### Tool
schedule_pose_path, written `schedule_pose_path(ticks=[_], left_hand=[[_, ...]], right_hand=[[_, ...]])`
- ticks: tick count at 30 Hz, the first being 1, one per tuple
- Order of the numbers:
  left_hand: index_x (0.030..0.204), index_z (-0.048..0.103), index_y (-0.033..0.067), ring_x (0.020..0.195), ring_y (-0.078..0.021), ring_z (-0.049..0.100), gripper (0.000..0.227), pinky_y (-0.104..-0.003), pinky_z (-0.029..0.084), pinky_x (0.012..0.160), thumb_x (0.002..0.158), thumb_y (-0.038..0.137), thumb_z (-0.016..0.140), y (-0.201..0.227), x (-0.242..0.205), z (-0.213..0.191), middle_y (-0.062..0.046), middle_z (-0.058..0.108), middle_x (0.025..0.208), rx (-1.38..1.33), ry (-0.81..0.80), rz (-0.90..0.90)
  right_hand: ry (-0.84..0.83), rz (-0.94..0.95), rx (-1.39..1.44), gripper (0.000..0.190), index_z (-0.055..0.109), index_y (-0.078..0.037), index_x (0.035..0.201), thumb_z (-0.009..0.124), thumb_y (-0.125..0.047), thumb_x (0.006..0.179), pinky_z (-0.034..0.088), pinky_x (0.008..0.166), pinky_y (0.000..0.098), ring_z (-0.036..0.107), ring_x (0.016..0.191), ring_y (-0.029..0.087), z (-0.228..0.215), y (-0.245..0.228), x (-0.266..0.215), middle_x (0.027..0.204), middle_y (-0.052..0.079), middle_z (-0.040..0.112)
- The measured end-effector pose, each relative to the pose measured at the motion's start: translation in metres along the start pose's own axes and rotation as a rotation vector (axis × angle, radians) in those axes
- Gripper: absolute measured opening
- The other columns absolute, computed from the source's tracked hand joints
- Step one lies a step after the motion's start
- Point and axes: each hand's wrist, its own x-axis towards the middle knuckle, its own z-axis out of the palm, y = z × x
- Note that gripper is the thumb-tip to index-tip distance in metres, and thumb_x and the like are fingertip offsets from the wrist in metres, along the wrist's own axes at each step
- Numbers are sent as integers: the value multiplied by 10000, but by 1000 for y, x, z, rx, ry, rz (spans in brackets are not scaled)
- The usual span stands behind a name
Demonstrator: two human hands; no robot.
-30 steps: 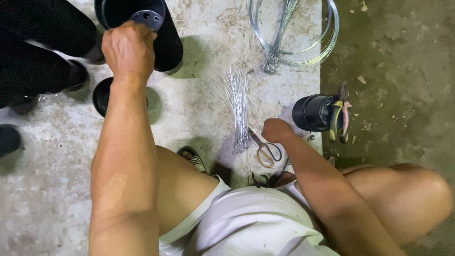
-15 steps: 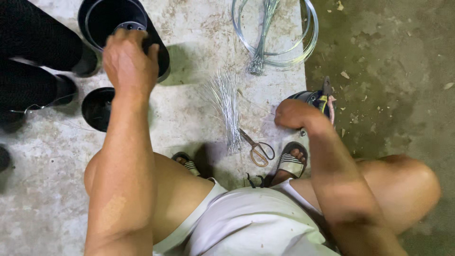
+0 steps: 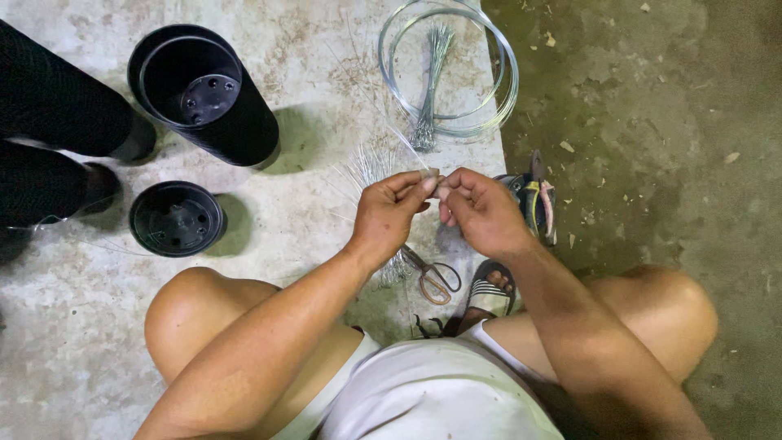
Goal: The person sits on the floor and assembles black plastic planters by inserting metal wire ties through holes in the bottom of the pots. They bend the wire ends to secure them, then stack the finished planters.
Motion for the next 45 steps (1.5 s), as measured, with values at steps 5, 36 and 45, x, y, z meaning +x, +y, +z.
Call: schedule_pose_path(ticks=[5, 36, 45], left_hand=[[1173, 704, -51, 934, -134, 731, 266, -278, 578, 873, 986, 136, 678, 0, 4, -7, -115, 787, 1087, -63, 21, 51], [1101, 745, 9, 590, -39, 475, 237, -203, 369, 508, 982, 211, 706, 44, 31, -40, -12, 674, 809, -178, 396, 320], [1077, 774, 2, 703, -21, 547, 197, -199, 444, 630, 979, 166, 728, 34, 23, -26, 19, 682, 805, 66, 304, 356]], right_hand=[[28, -53, 56, 117, 627, -33, 1047, 554, -125, 1054, 477, 665, 256, 553, 706, 82, 19, 12, 2, 773, 2, 615], [-207, 73, -240, 117, 642, -26, 1017, 554, -102, 1019, 538, 710, 298, 623, 752, 114, 88, 80, -28, 929, 68, 787], [-183, -118, -492, 237, 743, -66, 1155, 689, -145, 938, 561, 842, 355, 715, 976, 208, 88, 57, -29, 1080, 125, 767]])
